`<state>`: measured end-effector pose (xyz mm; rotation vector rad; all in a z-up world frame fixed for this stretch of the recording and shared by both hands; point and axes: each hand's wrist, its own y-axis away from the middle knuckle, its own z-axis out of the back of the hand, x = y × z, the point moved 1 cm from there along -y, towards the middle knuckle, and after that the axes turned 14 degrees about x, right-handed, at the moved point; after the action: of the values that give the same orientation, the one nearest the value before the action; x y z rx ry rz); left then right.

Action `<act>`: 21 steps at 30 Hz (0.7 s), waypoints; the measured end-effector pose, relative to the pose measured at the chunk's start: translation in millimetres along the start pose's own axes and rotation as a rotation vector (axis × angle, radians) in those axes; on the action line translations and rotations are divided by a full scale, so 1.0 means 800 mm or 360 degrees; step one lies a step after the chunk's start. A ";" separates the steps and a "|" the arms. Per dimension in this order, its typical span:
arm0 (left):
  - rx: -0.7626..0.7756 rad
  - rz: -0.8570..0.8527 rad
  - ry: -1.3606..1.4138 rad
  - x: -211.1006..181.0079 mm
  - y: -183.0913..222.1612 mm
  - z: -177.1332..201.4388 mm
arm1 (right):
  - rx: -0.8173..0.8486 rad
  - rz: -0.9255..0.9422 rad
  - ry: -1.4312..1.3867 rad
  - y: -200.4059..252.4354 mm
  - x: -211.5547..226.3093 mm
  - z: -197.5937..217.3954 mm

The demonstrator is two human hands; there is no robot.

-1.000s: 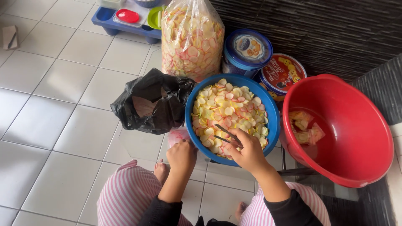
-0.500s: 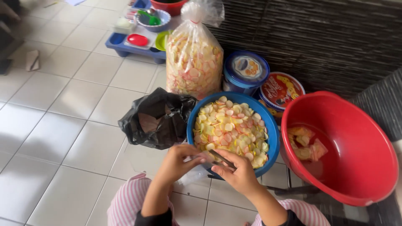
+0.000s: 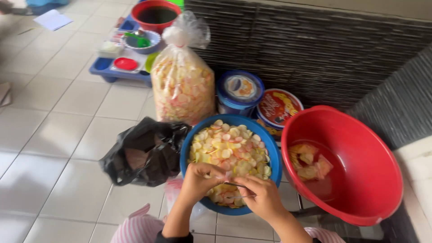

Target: Sorting and inspecting crackers from a large bowl using tongs and hands.

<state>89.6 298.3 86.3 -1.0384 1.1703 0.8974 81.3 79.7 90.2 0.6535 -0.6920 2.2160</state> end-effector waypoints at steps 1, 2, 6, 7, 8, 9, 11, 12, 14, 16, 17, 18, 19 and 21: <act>-0.0023 0.0023 0.0013 0.003 0.002 -0.002 | 0.0038 0.0027 -0.0030 0.001 -0.002 -0.002; 0.0004 0.0032 0.0016 -0.003 -0.005 -0.001 | 0.0023 0.0001 -0.0031 -0.003 -0.003 0.003; 0.0164 -0.0240 0.0125 -0.008 -0.002 -0.006 | 0.0026 0.0013 -0.0028 -0.004 0.009 0.016; 0.0170 -0.0244 0.0109 -0.007 -0.001 -0.006 | 0.0060 0.0072 0.0035 -0.008 0.015 0.020; 0.0177 -0.0235 0.0107 -0.004 -0.002 -0.004 | 0.0057 0.0065 0.0028 -0.006 0.008 0.014; 0.0221 -0.0298 0.0049 -0.003 -0.002 -0.003 | 0.0026 0.0069 0.0049 -0.003 0.003 0.007; 0.0284 -0.0360 -0.0006 0.000 -0.001 -0.003 | -0.0016 0.0056 0.0072 0.001 -0.003 -0.001; 0.0322 -0.0435 0.0003 0.000 0.000 -0.002 | -0.0025 0.0020 0.0062 0.001 -0.002 -0.003; 0.0354 -0.0530 0.0010 -0.009 -0.004 -0.001 | -0.0037 -0.0002 0.0067 -0.002 -0.005 -0.002; 0.0473 -0.0567 -0.0220 -0.028 -0.004 -0.003 | -0.0088 0.0090 -0.0009 -0.002 -0.004 -0.002; 0.0478 -0.0567 -0.0218 -0.030 -0.005 -0.003 | -0.0091 0.0085 -0.0009 -0.001 -0.006 -0.004; 0.0434 -0.0594 -0.0404 -0.031 -0.006 -0.004 | -0.0120 0.0061 -0.0016 0.000 -0.007 -0.005; 0.0388 -0.0620 -0.0589 -0.033 -0.008 -0.004 | -0.0148 0.0037 -0.0023 0.002 -0.009 -0.006; 0.0139 -0.0612 -0.0818 -0.028 -0.008 -0.010 | -0.0204 0.0015 -0.0127 0.002 -0.003 -0.005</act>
<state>89.7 288.5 108.6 -0.8533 0.5503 0.7374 80.4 79.9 85.3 0.6772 -0.8719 2.1433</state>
